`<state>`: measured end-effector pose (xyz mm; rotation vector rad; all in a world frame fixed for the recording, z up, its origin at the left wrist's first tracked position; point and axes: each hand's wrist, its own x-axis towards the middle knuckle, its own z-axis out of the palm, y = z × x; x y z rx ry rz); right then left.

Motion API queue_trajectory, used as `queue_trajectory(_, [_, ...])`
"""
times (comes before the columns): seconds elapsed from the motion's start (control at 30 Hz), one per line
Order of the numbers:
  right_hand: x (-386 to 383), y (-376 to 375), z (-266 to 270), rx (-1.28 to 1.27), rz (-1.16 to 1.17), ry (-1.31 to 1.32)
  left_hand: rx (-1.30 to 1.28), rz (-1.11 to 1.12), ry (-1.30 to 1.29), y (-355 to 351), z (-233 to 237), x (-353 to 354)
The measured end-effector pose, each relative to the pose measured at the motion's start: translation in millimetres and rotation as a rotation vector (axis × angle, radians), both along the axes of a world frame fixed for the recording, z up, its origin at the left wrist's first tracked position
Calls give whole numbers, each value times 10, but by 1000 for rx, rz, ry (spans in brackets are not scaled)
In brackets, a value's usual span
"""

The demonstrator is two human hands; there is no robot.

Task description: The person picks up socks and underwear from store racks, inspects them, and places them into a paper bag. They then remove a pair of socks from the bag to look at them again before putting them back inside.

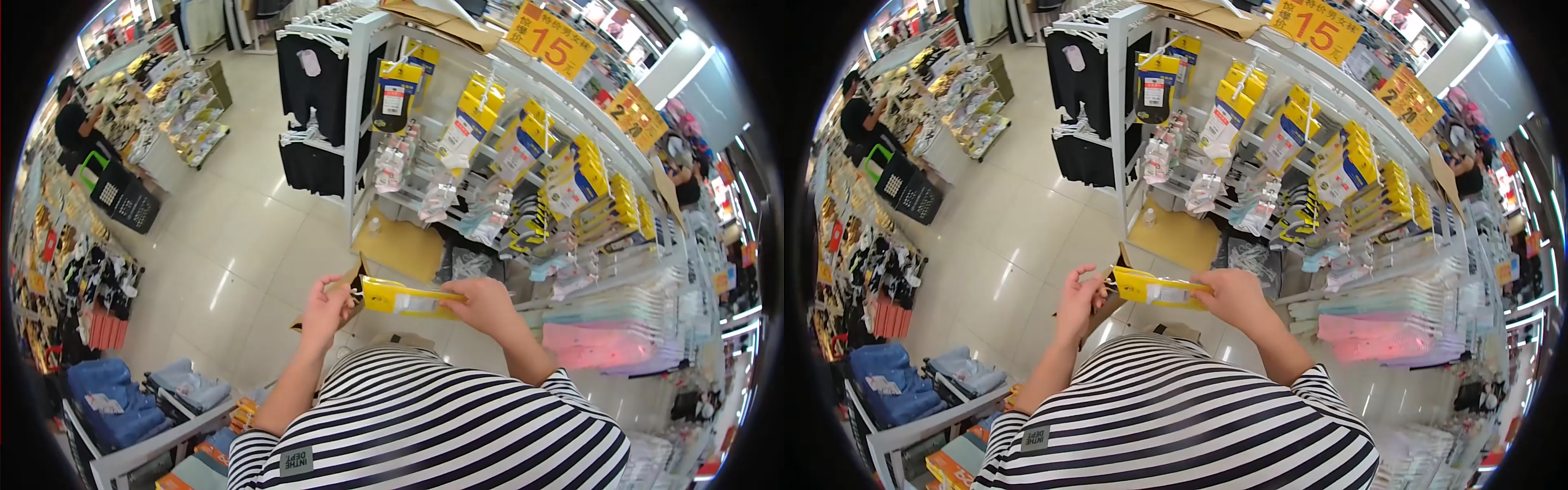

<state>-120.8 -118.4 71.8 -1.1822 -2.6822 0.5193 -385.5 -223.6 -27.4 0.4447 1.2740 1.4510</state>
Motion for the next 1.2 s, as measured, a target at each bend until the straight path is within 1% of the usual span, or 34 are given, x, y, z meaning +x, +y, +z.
queue_trajectory(0.07, [22,-110,23,9,-27,3,14,-86,-123,52,103,-104])
queue_trajectory(0.1, [74,-164,31,18,-34,-1,-43,-128,-41,75,130,-98])
queue_trajectory(0.2, [212,-333,187,23,-26,-87,36,-556,286,120,113,-69])
queue_trajectory(0.23, [248,-369,232,23,-17,-118,9,-580,302,142,168,-8])
queue_trajectory(0.33, [449,-523,188,52,-84,-58,47,-548,294,219,91,114])
queue_trajectory(0.37, [487,-561,160,69,-118,-31,90,-566,358,264,45,106])
queue_trajectory(0.47, [587,-751,38,56,-214,6,134,-657,297,320,212,152])
queue_trajectory(0.57, [671,-772,31,101,-269,39,106,-718,248,412,329,219])
queue_trajectory(0.67, [860,-762,81,116,-307,38,180,-762,259,472,356,453])
queue_trajectory(0.77, [1109,-640,71,103,-293,41,193,-754,201,596,304,669])
queue_trajectory(0.87, [1267,-473,64,40,-162,40,184,-786,111,670,284,875])
queue_trajectory(0.97, [1559,-313,-36,-44,-357,236,150,-519,187,811,219,985])
queue_trajectory(1.07, [1809,-125,93,-391,-561,550,94,-416,85,950,330,1108])
queue_trajectory(1.1, [1883,-57,31,-514,-566,700,41,-477,4,966,397,1167])
queue_trajectory(1.17, [1972,85,-241,-775,-556,999,80,-607,35,989,406,1432])
queue_trajectory(1.2, [1932,120,-322,-774,-552,1075,94,-666,52,992,397,1555])
